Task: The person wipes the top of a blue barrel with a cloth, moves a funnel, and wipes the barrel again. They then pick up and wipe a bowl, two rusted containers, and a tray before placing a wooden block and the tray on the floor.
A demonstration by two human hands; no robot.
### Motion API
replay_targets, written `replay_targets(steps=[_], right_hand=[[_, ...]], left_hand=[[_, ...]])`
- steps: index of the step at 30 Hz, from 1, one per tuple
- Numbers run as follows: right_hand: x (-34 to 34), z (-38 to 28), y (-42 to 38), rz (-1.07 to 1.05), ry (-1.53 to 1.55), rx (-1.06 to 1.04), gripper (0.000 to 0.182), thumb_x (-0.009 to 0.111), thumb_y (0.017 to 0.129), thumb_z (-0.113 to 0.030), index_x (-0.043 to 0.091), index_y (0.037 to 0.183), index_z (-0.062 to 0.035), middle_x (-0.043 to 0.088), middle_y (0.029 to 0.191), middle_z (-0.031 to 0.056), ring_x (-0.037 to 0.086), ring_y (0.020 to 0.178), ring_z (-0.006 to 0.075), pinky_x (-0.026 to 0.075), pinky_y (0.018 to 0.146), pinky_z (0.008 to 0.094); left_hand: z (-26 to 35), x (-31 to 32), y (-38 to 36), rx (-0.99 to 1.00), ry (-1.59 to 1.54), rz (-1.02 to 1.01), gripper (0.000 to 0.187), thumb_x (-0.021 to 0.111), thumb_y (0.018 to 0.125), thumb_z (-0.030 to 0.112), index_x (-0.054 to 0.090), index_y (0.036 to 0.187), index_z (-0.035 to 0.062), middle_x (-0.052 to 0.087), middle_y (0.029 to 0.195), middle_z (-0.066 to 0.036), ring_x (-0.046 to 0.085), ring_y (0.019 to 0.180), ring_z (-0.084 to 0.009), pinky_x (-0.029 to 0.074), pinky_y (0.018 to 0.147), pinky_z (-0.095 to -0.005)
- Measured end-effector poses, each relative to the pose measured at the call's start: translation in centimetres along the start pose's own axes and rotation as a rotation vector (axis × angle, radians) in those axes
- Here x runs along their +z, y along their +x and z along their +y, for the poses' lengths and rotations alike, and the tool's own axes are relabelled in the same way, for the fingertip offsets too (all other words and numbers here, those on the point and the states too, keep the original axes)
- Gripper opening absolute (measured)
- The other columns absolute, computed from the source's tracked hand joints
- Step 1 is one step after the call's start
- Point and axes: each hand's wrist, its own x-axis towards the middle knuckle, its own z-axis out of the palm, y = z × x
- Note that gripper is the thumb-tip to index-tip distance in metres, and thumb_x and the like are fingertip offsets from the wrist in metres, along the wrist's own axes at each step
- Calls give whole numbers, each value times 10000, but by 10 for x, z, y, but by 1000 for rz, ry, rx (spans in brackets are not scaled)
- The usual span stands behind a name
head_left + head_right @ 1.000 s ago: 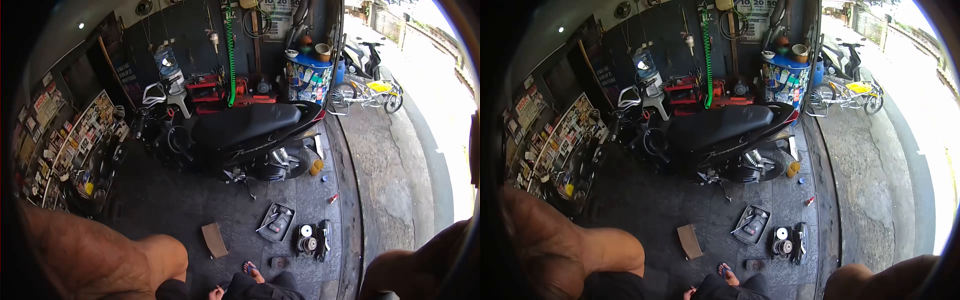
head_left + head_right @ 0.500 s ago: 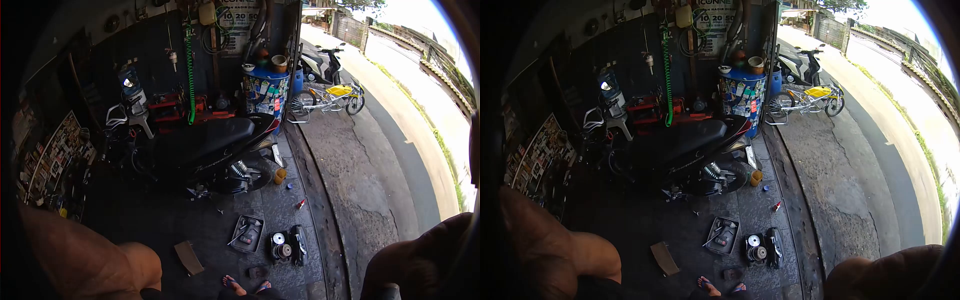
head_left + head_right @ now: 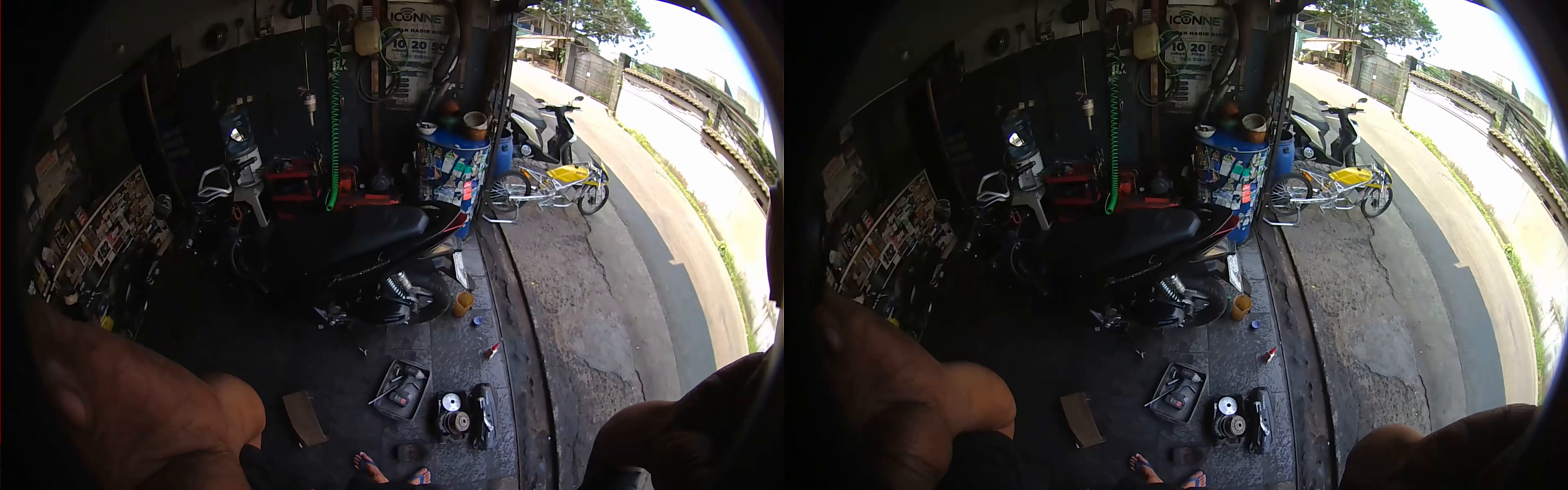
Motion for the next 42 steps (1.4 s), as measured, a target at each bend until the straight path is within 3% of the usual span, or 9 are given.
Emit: replay_targets(steps=[6, 9, 10, 15, 19, 20, 24, 34, 42], right_hand=[[-22, 25, -21, 52, -197, 3, 194, 648, 903, -178, 552, 933, -12, 478, 925, 122, 532, 908, 223, 463, 850, 330], [-61, 66, -100, -206, -512, 508, 169, 665, 870, -131, 567, 888, 6, 550, 833, 56, 526, 819, 138, 436, 668, 240], [-98, 79, -153, -358, -566, 771, 297, 533, 960, -192, 610, 1138, 33, 654, 1057, 105, 633, 888, 208, 513, 721, 283], [-225, 55, -455, 165, -697, 1614, 77, 622, 812, -33, 619, 861, 26, 587, 699, 22, 520, 589, 99, 417, 524, 263], [-348, -62, -624, 110, -866, 2225, 116, 626, 747, -48, 597, 859, -31, 503, 547, 54, 499, 419, 149, 380, 366, 330], [-334, -103, -585, -573, -1002, 2134, 262, 523, 967, -251, 641, 1064, -39, 651, 915, 91, 633, 809, 200, 509, 712, 286], [-406, -138, -676, 242, -869, 2233, 69, 625, 754, -49, 586, 808, -69, 483, 522, 31, 502, 412, 150, 380, 357, 326], [-271, 18, -507, 41, -636, 2173, 122, 630, 849, -112, 618, 913, -9, 567, 684, 24, 529, 508, 123, 397, 422, 256], [-221, 71, -565, -363, -593, 2307, 116, 627, 829, -97, 617, 851, 16, 562, 635, 47, 515, 441, 143, 396, 378, 286]], left_hand=[[3, -33, -85, -278, 411, 61, 339, 592, 884, 296, 464, 1128, 98, 513, 994, -99, 501, 840, -165, 452, 676, -272], [13, -53, -203, -925, 455, 91, 165, 608, 840, 50, 509, 972, 48, 531, 923, -71, 519, 821, -122, 453, 732, -260], [22, -78, -270, -1184, 486, 52, 141, 606, 841, 40, 518, 951, 45, 540, 872, -41, 529, 777, -106, 449, 736, -258], [177, -176, -526, -1791, 789, -134, 88, 620, 830, 53, 552, 886, 44, 556, 764, -47, 546, 662, -122, 458, 622, -281], [314, -220, -559, -2837, 739, 163, 69, 596, 831, 95, 572, 781, 53, 545, 634, -54, 530, 510, -150, 432, 467, -308], [339, -226, -561, -2898, 764, 202, 77, 593, 836, 100, 569, 775, 60, 546, 634, -48, 529, 505, -149, 431, 461, -306], [361, -235, -560, -2946, 794, 250, 112, 583, 854, 123, 559, 750, 89, 554, 634, -23, 524, 484, -145, 427, 438, -297], [231, -187, -531, -2513, 535, 50, 86, 595, 911, 187, 580, 847, 132, 580, 707, 20, 537, 540, -75, 432, 476, -228], [347, -243, -542, -2494, 717, 132, 96, 584, 842, 102, 629, 813, 22, 603, 676, -48, 614, 653, -121, 484, 580, -281]])
